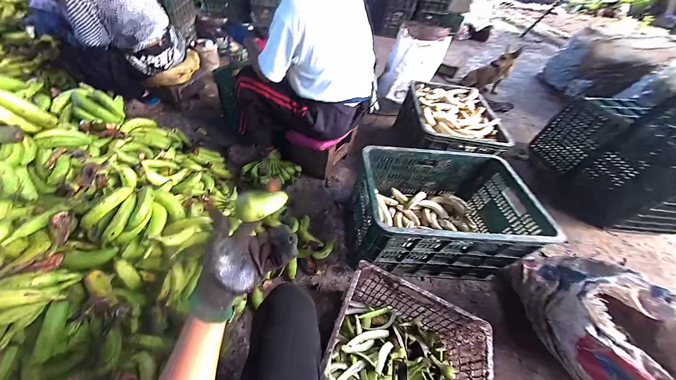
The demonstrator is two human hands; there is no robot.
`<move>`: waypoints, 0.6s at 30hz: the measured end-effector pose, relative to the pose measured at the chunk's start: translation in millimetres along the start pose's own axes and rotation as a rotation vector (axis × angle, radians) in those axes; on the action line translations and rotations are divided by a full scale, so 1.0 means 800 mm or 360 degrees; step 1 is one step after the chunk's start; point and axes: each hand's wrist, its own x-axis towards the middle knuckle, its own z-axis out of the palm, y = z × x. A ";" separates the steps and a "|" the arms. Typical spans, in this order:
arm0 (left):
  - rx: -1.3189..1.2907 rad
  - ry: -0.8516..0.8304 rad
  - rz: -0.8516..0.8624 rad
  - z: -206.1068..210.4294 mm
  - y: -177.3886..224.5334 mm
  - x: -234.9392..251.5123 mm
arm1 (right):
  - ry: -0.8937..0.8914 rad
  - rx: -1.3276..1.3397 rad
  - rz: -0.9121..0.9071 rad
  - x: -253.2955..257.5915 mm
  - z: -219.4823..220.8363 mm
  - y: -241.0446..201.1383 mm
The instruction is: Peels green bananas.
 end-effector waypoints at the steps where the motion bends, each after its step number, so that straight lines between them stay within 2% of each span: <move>1: -0.0186 -0.0164 -0.0170 0.006 -0.012 0.020 | 0.0027 0.0010 0.0004 -0.004 0.000 -0.002; 3: -0.0353 -0.0205 -0.0194 0.036 -0.041 0.049 | 0.0012 0.0015 0.0002 -0.014 -0.002 -0.008; 7: -0.0117 -0.0234 0.0065 0.114 -0.112 0.036 | -0.0088 0.0120 -0.0115 -0.024 -0.007 0.002; 8: 0.0088 -0.0219 0.0108 0.126 -0.133 0.025 | -0.0072 0.0108 -0.0159 -0.022 -0.006 0.005; 10: 0.0550 -0.0013 0.0139 0.140 -0.175 0.005 | 0.0017 -0.0131 -0.0248 -0.027 -0.006 -0.008; 11: 0.0707 0.0090 0.0126 0.145 -0.193 -0.006 | 0.0115 -0.0313 -0.0335 -0.033 -0.006 -0.026; 13: 0.0898 0.0099 0.0102 0.154 -0.217 -0.027 | 0.0382 -0.0648 -0.0622 -0.054 -0.006 -0.085; 16: 0.0980 -0.0027 0.0125 0.165 -0.239 -0.054 | 0.0958 -0.0854 -0.1463 -0.087 0.005 -0.151; 17: 0.0960 -0.0079 0.0156 0.168 -0.244 -0.060 | 0.1061 -0.0853 -0.1605 -0.092 0.009 -0.160; 18: 0.0923 -0.0111 0.0184 0.171 -0.247 -0.065 | 0.1050 -0.0855 -0.1526 -0.097 0.012 -0.158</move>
